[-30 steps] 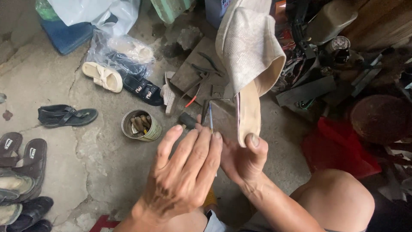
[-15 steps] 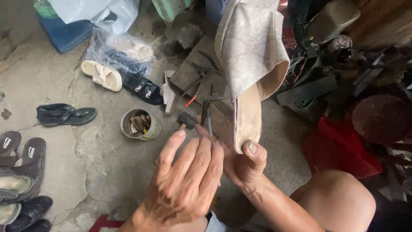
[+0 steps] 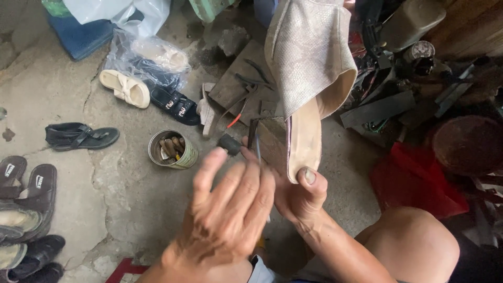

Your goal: Trimming a replacement heel piece with scissors and attaching it to a shoe heel using adhesive.

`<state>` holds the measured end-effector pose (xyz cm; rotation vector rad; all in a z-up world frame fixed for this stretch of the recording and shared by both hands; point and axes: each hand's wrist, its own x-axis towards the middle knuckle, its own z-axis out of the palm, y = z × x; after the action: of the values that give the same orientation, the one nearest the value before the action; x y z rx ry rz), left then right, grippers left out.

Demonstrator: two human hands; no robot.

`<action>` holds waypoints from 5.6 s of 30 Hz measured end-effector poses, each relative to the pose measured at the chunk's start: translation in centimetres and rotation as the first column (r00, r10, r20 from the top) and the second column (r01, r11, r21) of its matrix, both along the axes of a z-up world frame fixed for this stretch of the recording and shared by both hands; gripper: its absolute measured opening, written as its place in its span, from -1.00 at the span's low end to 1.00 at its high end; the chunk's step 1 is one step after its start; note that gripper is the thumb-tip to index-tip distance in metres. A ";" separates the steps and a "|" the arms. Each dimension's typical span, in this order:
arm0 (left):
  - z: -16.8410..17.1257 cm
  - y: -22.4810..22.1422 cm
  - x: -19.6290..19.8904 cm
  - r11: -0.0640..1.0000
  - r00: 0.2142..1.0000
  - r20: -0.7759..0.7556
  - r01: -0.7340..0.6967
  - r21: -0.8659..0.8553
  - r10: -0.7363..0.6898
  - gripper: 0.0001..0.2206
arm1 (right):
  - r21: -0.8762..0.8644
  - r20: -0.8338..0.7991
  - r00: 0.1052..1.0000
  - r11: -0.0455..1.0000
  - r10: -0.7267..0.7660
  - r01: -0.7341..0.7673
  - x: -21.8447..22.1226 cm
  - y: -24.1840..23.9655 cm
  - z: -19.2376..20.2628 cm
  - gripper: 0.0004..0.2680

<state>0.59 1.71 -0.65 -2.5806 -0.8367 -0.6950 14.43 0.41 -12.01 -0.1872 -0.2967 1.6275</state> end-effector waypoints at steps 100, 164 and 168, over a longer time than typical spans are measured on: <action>-45.9 -3.2 4.2 0.194 0.814 -0.579 -0.561 -0.805 -0.047 -0.32 | -0.635 0.529 0.723 0.358 -0.446 0.685 7.6 -11.3 -15.9 -0.85; -24.9 -1.9 -6.1 -0.154 0.973 -0.148 -0.122 -0.981 0.177 -0.22 | -0.392 0.657 0.750 0.815 -0.078 0.427 0.3 -4.2 -16.2 -0.80; -25.2 -1.8 -5.5 -0.199 0.961 -0.214 -0.179 -0.963 0.174 -0.23 | -0.395 0.654 0.752 0.810 -0.083 0.433 0.2 -4.1 -16.4 -0.80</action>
<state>-4.91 -0.09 -25.86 -3.4194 -2.5709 0.4884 14.68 -3.73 -28.37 -1.1601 -0.2853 1.2753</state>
